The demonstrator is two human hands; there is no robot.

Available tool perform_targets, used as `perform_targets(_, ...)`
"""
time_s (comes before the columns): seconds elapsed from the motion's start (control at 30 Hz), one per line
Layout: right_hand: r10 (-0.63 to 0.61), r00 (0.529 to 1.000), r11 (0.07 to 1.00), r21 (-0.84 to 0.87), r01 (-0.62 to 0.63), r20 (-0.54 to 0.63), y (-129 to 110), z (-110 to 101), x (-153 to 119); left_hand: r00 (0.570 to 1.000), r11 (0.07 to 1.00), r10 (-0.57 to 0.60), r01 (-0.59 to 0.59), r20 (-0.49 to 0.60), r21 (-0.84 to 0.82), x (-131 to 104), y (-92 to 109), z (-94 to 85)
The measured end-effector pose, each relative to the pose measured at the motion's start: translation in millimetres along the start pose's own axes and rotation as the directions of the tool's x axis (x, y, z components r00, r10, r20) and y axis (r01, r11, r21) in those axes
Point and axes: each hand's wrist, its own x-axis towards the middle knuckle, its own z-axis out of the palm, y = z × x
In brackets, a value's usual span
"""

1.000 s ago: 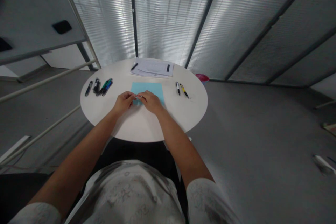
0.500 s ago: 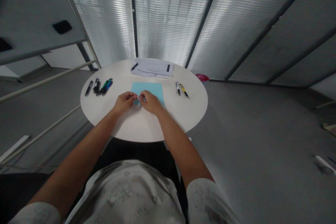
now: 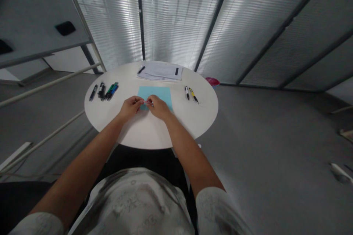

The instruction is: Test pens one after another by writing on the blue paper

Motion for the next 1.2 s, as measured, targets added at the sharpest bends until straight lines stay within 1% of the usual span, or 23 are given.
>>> perform_targets(0.13,-0.034,0.998,0.999,-0.018,0.035,0.053,0.3,-2.5,0.2,1.0,1.0,-0.019,0.019,-0.013,-0.01,-0.1,1.3,0.1)
perform_targets(0.2,-0.025,0.998,0.999,-0.022,0.027,0.06,0.5,-2.6,0.3,1.0,1.0,-0.018,0.018,-0.012,-0.009,-0.1,1.1,0.3)
perform_targets(0.37,0.008,1.0,1.0,-0.025,-0.008,-0.004,2.3,0.6,0.4,1.0,1.0,-0.006,0.006,-0.009,-0.014,0.4,-0.9,0.4)
perform_targets(0.6,-0.027,0.999,0.999,-0.023,0.027,0.028,3.4,0.0,0.2,1.0,1.0,-0.004,0.004,-0.013,-0.011,1.0,-1.7,0.0)
perform_targets(0.77,0.007,1.0,1.0,-0.016,-0.007,-0.012,6.7,3.0,0.3,1.0,1.0,0.006,-0.006,-0.021,-0.023,1.7,-3.2,0.8)
perform_targets(1.0,-0.009,0.999,0.999,-0.032,0.011,0.049,2.0,-1.7,0.6,1.0,0.999,-0.004,0.003,-0.024,-0.05,0.4,-0.7,1.2)
perform_targets(1.1,0.006,1.0,1.0,-0.025,-0.006,0.021,1.5,-1.4,0.6,1.0,0.998,-0.011,0.009,-0.025,-0.06,0.7,-0.3,1.5)
perform_targets(1.2,0.004,1.0,1.0,-0.017,-0.005,-0.012,2.9,0.0,1.0,0.998,0.993,-0.044,0.039,-0.046,-0.108,0.8,1.3,1.8)
